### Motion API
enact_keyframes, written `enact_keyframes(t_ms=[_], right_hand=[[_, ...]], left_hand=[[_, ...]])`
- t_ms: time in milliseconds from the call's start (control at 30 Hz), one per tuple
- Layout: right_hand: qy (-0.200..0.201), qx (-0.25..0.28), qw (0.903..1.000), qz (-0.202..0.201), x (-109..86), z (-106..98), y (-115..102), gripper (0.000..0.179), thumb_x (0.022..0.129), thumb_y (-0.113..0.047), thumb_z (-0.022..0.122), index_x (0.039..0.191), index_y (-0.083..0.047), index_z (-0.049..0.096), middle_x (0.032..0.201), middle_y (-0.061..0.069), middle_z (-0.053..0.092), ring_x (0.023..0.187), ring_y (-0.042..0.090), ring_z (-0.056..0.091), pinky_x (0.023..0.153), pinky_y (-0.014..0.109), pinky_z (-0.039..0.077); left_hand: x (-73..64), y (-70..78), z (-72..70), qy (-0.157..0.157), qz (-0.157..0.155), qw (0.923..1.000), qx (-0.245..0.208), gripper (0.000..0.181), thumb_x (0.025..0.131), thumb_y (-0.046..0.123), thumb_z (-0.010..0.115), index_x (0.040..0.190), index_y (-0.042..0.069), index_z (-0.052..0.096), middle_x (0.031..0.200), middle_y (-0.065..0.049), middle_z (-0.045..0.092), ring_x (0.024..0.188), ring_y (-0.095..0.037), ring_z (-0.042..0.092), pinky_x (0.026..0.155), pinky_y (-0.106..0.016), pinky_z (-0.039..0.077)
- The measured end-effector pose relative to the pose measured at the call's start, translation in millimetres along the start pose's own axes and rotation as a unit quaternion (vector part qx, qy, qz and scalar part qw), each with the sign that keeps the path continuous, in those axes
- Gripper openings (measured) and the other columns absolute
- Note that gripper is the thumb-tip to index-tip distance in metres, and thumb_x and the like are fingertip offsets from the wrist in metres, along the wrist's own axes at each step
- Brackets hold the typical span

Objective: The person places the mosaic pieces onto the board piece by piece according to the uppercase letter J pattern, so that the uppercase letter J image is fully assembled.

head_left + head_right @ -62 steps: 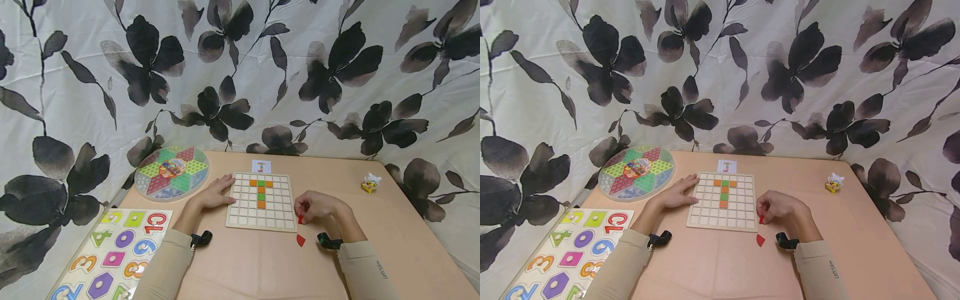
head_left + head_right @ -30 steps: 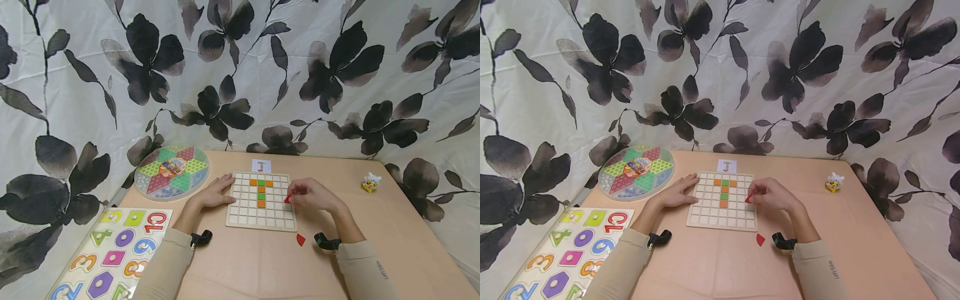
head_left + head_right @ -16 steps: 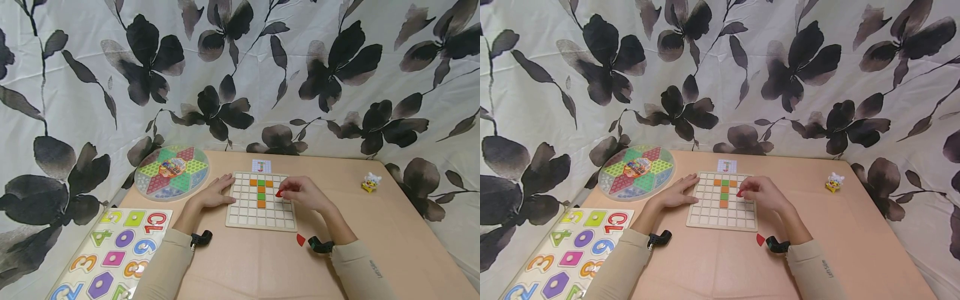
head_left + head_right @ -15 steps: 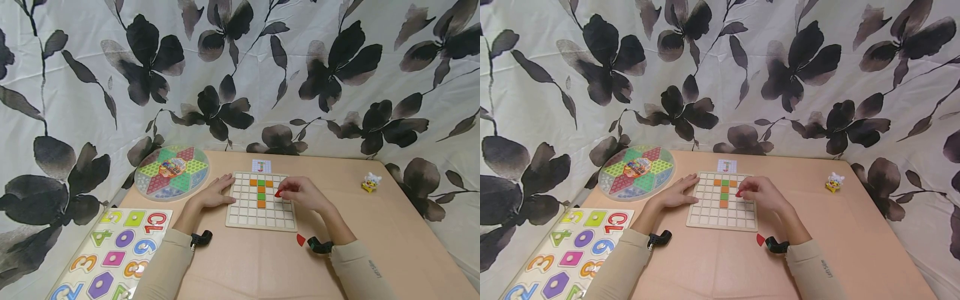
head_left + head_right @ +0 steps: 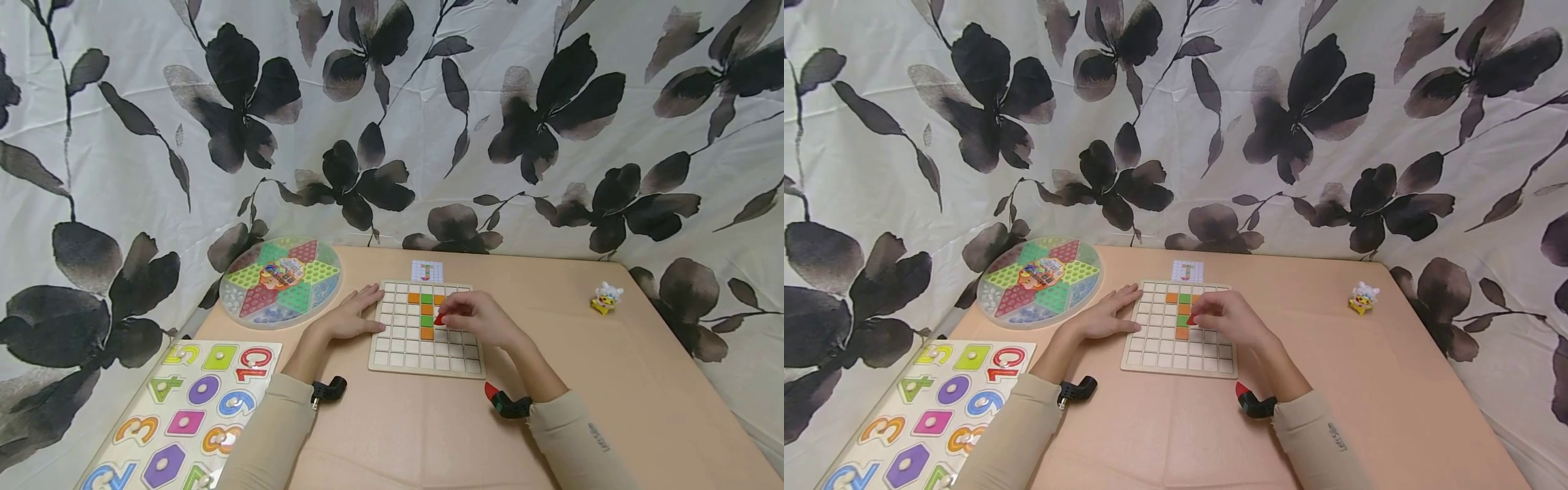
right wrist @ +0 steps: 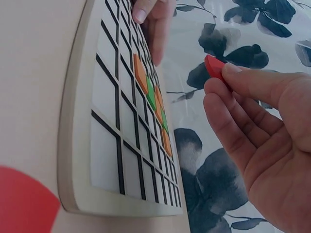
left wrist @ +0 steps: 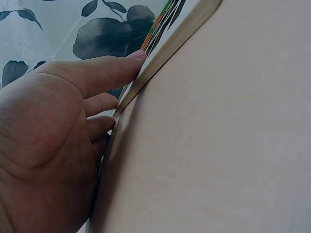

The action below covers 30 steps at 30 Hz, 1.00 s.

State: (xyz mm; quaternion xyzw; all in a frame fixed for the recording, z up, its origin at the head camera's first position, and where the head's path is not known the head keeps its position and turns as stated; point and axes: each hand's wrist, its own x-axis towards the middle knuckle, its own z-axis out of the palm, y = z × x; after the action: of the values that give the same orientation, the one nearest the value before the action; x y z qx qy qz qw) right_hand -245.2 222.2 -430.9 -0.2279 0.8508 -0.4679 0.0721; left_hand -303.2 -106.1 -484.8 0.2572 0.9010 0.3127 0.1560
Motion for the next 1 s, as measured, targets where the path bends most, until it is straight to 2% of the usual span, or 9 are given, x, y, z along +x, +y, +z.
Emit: enact_keyframes(t_ms=[200,400,767,1000], right_hand=[[0.008,0.0,1.0,-0.001,2.0,5.1,-1.7,0.011,0.096,-0.004,0.072,0.105,-0.01,0.076,0.099,0.006,0.076,0.085,0.023,0.065,0.074,0.023,0.061],[0.007,-0.008,0.9999,-0.002,4.1,9.0,-0.4,0.01,0.096,-0.005,0.073,0.103,-0.012,0.076,0.096,0.005,0.076,0.084,0.022,0.064,0.072,0.023,0.058],[-0.016,0.0,0.9997,-0.016,7.6,14.1,2.1,0.009,0.095,-0.006,0.075,0.103,-0.011,0.076,0.095,0.002,0.074,0.083,0.023,0.062,0.07,0.022,0.056],[-0.033,-0.021,0.9991,-0.02,9.7,18.5,2.8,0.008,0.094,-0.007,0.076,0.101,-0.011,0.076,0.092,0.003,0.072,0.082,0.021,0.061,0.07,0.022,0.055]], left_hand=[[0.0,-0.1,0.0,0.0,-0.001,1.0,-0.003,0.089,0.094,0.045,0.073,0.165,0.013,0.03,0.177,-0.005,0.011,0.164,-0.028,0.003,0.135,-0.046,-0.001],[1.3,-1.2,0.3,0.003,-0.001,1.0,0.004,0.09,0.094,0.046,0.073,0.165,0.014,0.03,0.177,-0.006,0.01,0.164,-0.029,0.003,0.135,-0.046,-0.001],[1.4,0.4,-0.5,0.004,-0.001,1.0,0.004,0.09,0.094,0.047,0.073,0.165,0.014,0.03,0.177,-0.006,0.011,0.164,-0.029,0.004,0.135,-0.046,0.0],[2.4,-0.3,0.3,0.006,-0.003,1.0,0.005,0.089,0.094,0.047,0.073,0.165,0.014,0.031,0.177,-0.005,0.011,0.164,-0.029,0.004,0.135,-0.045,-0.001]])
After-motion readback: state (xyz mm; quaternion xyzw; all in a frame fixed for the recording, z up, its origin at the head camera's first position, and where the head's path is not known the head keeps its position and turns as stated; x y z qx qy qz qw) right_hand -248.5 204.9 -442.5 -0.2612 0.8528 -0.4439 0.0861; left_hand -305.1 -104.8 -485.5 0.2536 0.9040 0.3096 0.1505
